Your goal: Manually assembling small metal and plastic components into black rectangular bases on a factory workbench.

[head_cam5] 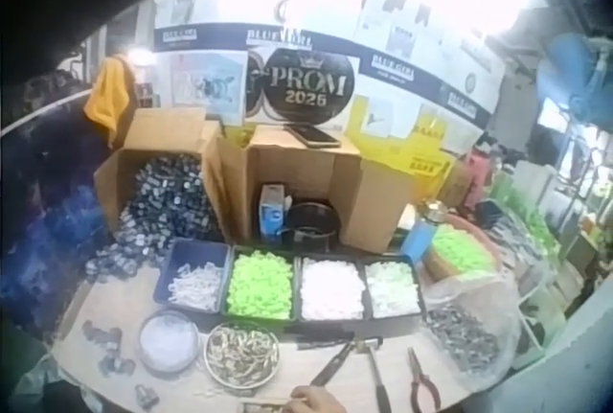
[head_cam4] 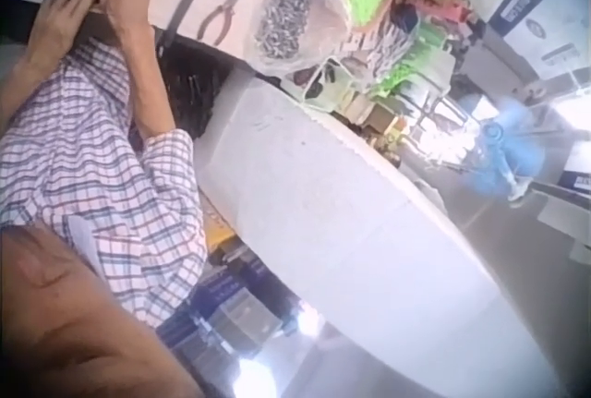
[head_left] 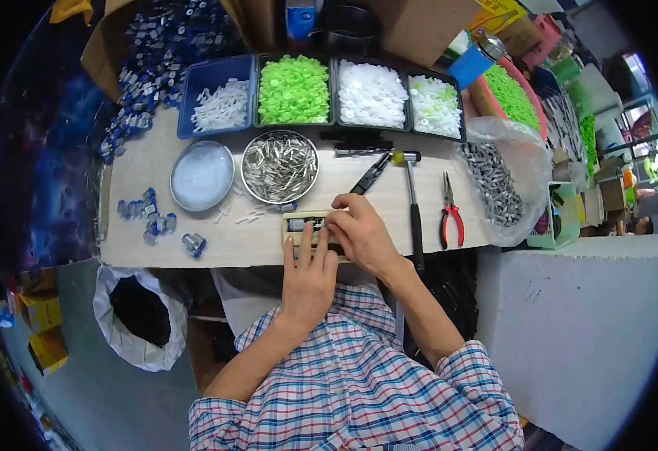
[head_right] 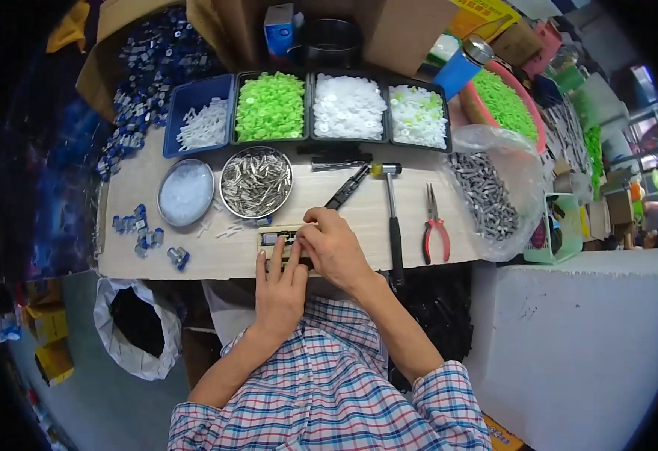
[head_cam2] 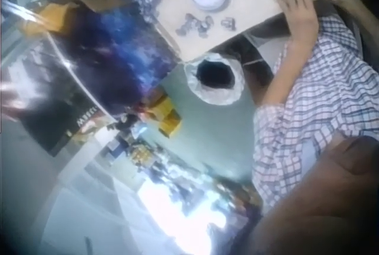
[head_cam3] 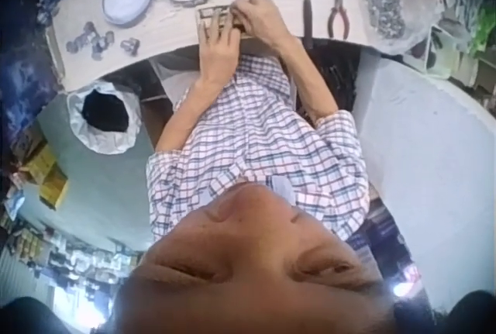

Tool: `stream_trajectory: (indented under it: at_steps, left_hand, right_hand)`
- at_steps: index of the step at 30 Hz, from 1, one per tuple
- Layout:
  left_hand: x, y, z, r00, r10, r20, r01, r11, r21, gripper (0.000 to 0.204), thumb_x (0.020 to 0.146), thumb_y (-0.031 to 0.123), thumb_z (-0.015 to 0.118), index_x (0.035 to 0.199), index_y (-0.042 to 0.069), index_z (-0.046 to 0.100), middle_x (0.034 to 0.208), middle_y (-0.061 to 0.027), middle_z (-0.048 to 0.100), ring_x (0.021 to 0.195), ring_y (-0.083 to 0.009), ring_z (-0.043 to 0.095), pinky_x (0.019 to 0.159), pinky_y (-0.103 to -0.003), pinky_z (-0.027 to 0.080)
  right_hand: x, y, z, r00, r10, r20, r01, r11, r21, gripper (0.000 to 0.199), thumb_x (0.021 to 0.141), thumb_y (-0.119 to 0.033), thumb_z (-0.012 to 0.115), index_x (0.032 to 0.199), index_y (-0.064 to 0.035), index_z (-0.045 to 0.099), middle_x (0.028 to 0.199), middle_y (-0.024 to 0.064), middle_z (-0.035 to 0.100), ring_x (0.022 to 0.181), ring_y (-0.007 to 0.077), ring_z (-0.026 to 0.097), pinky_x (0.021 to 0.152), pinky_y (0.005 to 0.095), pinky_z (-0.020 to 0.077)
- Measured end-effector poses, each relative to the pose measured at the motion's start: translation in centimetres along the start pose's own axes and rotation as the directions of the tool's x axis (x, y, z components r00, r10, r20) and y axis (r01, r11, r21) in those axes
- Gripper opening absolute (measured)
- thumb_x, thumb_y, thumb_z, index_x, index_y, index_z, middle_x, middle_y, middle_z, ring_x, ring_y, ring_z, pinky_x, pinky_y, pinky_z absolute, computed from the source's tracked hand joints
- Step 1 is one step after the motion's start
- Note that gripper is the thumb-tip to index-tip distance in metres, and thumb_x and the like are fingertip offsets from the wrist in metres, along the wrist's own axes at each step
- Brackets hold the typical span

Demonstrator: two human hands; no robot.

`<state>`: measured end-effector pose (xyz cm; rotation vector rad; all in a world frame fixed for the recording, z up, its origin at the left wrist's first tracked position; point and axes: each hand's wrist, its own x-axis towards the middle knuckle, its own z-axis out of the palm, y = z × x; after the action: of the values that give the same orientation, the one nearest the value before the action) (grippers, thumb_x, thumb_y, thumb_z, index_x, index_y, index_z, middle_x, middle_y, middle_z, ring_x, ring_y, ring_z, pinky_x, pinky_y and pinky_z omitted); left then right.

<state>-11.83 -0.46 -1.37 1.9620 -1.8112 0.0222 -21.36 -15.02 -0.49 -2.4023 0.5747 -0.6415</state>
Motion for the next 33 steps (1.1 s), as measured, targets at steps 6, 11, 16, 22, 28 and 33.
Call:
stream_trajectory:
  at_steps: [6, 11, 16, 22, 28, 33]
  left_hand:
    - [0.6, 0.5, 0.4, 1.0, 0.003, 0.016, -0.004, 0.998, 0.056, 0.012, 0.09, 0.01, 0.058, 0.095, 0.0, 0.06, 0.138, -0.0256, 0.06, 0.141, -0.0402, 0.047, 0.116, -0.063, 0.032]
    - [0.4, 0.2, 0.3, 0.999, 0.047, 0.022, -0.048, 0.998, 0.039, 0.011, 0.089, 0.009, 0.059, 0.095, 0.0, 0.06, 0.138, -0.0265, 0.059, 0.141, -0.0403, 0.047, 0.115, -0.063, 0.033]
    - [0.3, 0.1, 0.3, 0.999, 0.039, 0.013, -0.04, 0.999, 0.013, 0.01, 0.09, 0.008, 0.058, 0.094, 0.0, 0.06, 0.14, -0.0263, 0.058, 0.143, -0.0404, 0.045, 0.115, -0.064, 0.032]
    - [0.6, -0.5, -1.6, 0.989, -0.042, -0.143, 0.006, 0.97, -0.243, 0.007, 0.09, 0.002, 0.064, 0.096, -0.001, 0.063, 0.122, -0.0194, 0.066, 0.122, -0.0371, 0.059, 0.103, -0.052, 0.045]
    - [1.4, -1.0, -4.0, 0.853, -0.516, 0.076, 0.367, 0.49, -0.791, 0.013, 0.098, 0.001, 0.064, 0.108, -0.005, 0.068, 0.093, -0.0043, 0.07, 0.083, -0.0104, 0.065, 0.077, -0.024, 0.052]
    - [0.4, -1.0, -3.0, 0.781, -0.546, 0.303, 0.383, 0.035, -0.923, 0.025, 0.1, -0.001, 0.06, 0.123, -0.005, 0.066, 0.106, -0.0066, 0.071, 0.093, -0.0088, 0.067, 0.084, -0.023, 0.055]
  right_hand:
    - [4.0, 6.6, -5.1, 0.893, 0.157, -0.423, -0.175, 0.985, -0.005, 0.012, 0.088, 0.002, 0.067, 0.099, -0.0006, 0.068, 0.1, 0.0171, 0.063, 0.097, 0.0325, 0.063, 0.084, 0.0391, 0.0533]
    - [8.4, 15.4, -10.4, 0.797, 0.008, -0.604, -0.274, 0.896, -0.349, 0.015, 0.087, -0.003, 0.071, 0.102, -0.002, 0.069, 0.106, 0.0173, 0.061, 0.1, 0.0349, 0.062, 0.086, 0.0416, 0.0506]
    - [10.3, 17.2, -11.2, 0.869, -0.037, -0.494, -0.284, 0.78, -0.558, 0.014, 0.085, -0.005, 0.073, 0.098, -0.0027, 0.067, 0.109, 0.0193, 0.061, 0.1, 0.0381, 0.061, 0.088, 0.0447, 0.0495]
    - [8.6, 12.4, -9.7, 0.822, -0.037, -0.568, -0.245, 0.878, -0.412, 0.011, 0.087, -0.004, 0.071, 0.092, -0.0007, 0.062, 0.102, 0.0181, 0.061, 0.098, 0.0361, 0.061, 0.084, 0.0427, 0.049]
    - [-0.9, -1.2, -0.9, 0.903, 0.393, -0.173, -0.3, 0.865, 0.401, 0.006, 0.101, -0.006, 0.062, 0.103, 0.0, 0.062, 0.09, 0.0029, 0.063, 0.082, 0.0085, 0.058, 0.074, 0.0228, 0.0471]
    - [-4.1, -5.8, 2.7, 0.824, 0.564, -0.046, -0.364, 0.59, 0.72, 0.01, 0.102, -0.006, 0.062, 0.107, 0.0014, 0.06, 0.091, 0.0032, 0.066, 0.083, 0.0074, 0.063, 0.074, 0.0219, 0.0518]
